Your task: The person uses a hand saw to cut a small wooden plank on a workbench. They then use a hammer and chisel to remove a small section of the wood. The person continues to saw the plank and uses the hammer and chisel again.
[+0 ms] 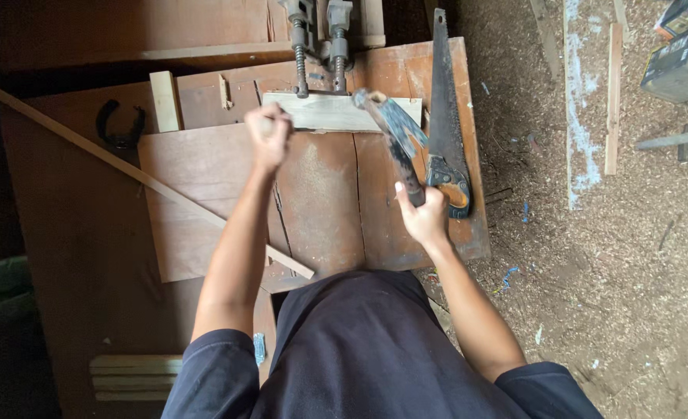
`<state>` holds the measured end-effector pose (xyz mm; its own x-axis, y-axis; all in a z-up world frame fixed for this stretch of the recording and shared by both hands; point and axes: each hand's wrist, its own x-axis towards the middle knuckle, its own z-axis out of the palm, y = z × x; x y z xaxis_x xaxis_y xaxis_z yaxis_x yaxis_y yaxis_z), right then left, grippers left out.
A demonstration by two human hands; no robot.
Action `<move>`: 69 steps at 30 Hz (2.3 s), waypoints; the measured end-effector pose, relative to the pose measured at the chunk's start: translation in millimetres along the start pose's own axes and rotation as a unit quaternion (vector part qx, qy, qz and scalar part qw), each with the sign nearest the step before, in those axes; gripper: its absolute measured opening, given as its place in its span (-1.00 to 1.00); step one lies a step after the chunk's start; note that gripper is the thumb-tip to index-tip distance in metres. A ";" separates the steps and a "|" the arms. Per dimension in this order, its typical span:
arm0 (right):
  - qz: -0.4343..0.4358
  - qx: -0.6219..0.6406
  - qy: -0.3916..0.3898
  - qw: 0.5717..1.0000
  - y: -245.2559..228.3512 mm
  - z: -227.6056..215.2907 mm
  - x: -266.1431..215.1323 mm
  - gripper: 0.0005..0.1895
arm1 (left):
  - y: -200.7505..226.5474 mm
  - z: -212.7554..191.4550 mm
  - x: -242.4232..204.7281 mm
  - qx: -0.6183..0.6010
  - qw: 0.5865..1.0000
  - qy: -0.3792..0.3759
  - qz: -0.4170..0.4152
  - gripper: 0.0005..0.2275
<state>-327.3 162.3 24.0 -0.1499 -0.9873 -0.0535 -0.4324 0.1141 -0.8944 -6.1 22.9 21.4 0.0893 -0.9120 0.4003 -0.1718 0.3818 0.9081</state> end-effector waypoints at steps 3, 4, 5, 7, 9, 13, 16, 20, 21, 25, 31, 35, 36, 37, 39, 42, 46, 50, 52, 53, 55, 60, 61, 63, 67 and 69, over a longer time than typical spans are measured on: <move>0.003 -0.012 -0.008 1.000 29.9 15.2 16.2 -0.66 | -9.7 -26.2 4.6 -0.142 0.987 0.051 -0.055 -0.78; 0.019 -0.009 -0.011 1.000 37.9 22.5 26.4 -0.66 | -12.3 -29.9 7.9 -0.175 0.981 0.066 -0.057 -0.78; 0.034 -0.006 -0.014 0.999 45.7 31.0 36.7 -0.67 | -15.8 -27.8 9.8 -0.148 0.987 0.046 -0.039 -0.79; 0.062 0.009 -0.008 0.998 64.1 48.2 47.7 -0.68 | -25.5 -9.4 -1.1 -0.094 0.995 0.007 -0.013 -0.80; 0.074 0.036 0.014 0.997 79.6 64.3 63.9 -0.68 | -32.4 11.5 -14.5 0.040 0.994 -0.085 0.061 -0.88; 0.041 -0.083 0.037 0.995 100.8 84.6 104.8 -0.61 | -40.1 53.6 -34.2 0.125 0.984 -0.101 0.077 -0.74; 0.039 -0.052 0.035 0.997 105.2 92.8 134.7 -0.66 | -31.2 66.0 -54.6 0.152 0.961 -0.145 0.178 -0.81; 0.080 -0.097 0.026 0.992 100.2 101.4 161.9 -0.67 | -15.7 94.8 -72.3 0.157 0.947 -0.223 0.168 -0.87; 0.090 -0.098 0.022 0.991 98.8 103.4 165.5 -0.67 | -11.7 99.5 -73.7 0.161 0.944 -0.249 0.146 -0.85; 0.055 -0.117 0.017 0.991 94.4 104.0 176.2 -0.73 | 7.1 104.1 -71.1 0.137 0.935 -0.265 0.195 -0.87; 0.073 -0.150 0.001 0.986 90.9 103.5 179.1 -0.74 | 23.9 100.0 -60.2 0.137 0.925 -0.294 0.197 -0.83; 0.086 -0.172 -0.007 0.981 91.0 104.3 181.3 -0.74 | 22.3 99.2 -61.3 0.146 0.935 -0.260 0.194 -0.85; 0.089 -0.181 -0.008 0.979 91.7 105.1 182.9 -0.73 | 19.4 97.4 -60.7 0.146 0.938 -0.245 0.197 -0.85; 0.093 -0.177 -0.007 0.980 92.5 105.7 184.6 -0.73 | 15.8 94.4 -59.6 0.155 0.937 -0.238 0.204 -0.85; 0.103 -0.171 -0.005 0.980 95.4 103.3 186.9 -0.73 | 7.2 89.0 -56.8 0.171 0.935 -0.223 0.216 -0.85; 0.129 -0.160 -0.002 0.979 96.5 106.8 186.3 -0.70 | -10.0 70.2 -53.2 0.135 0.949 -0.175 0.227 -0.80; 0.127 -0.150 -0.002 0.980 95.3 105.2 187.0 -0.74 | -37.9 53.5 -48.1 0.171 0.948 -0.149 0.225 -0.83; 0.154 -0.149 -0.027 0.976 88.1 100.4 181.8 -0.79 | -48.1 22.1 -41.0 0.141 0.962 -0.067 0.226 -0.79; 0.162 -0.147 -0.038 0.975 79.9 97.7 183.6 -0.81 | -39.2 4.8 -35.7 0.161 0.969 0.007 0.190 -0.78; 0.163 -0.153 -0.046 0.974 76.9 96.1 180.8 -0.80 | -32.1 -2.8 -34.0 0.138 0.975 0.040 0.170 -0.76; 0.159 -0.157 -0.054 0.973 69.6 94.9 182.1 -0.81 | -15.8 -13.9 -30.9 0.085 0.985 0.089 0.121 -0.74; 0.141 -0.163 -0.062 0.975 69.5 93.0 174.3 -0.79 | 18.2 -26.4 -46.0 -0.116 0.980 0.160 0.012 -0.77; 0.164 -0.157 -0.076 0.971 74.9 94.8 170.0 -0.79 | 16.0 -27.2 -49.4 -0.125 0.973 0.192 -0.008 -0.77; 0.207 -0.145 -0.103 0.962 88.5 100.4 162.0 -0.77 | 1.6 -29.5 -52.5 -0.145 0.955 0.253 -0.046 -0.77; 0.189 -0.086 -0.095 0.974 130.5 112.6 127.1 -0.64 | -50.2 -51.9 -63.7 -0.267 0.831 0.454 -0.178 -0.75; 0.142 -0.023 -0.071 0.987 148.1 112.7 105.7 -0.64 | -72.6 -66.4 -74.2 -0.335 0.760 0.504 -0.236 -0.69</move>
<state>-306.9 62.3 -164.2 -0.1463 -0.9201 -0.3633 -0.4308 0.3898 -0.8139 64.9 72.8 -66.1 0.7504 -0.5219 -0.4056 0.6212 0.3470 0.7027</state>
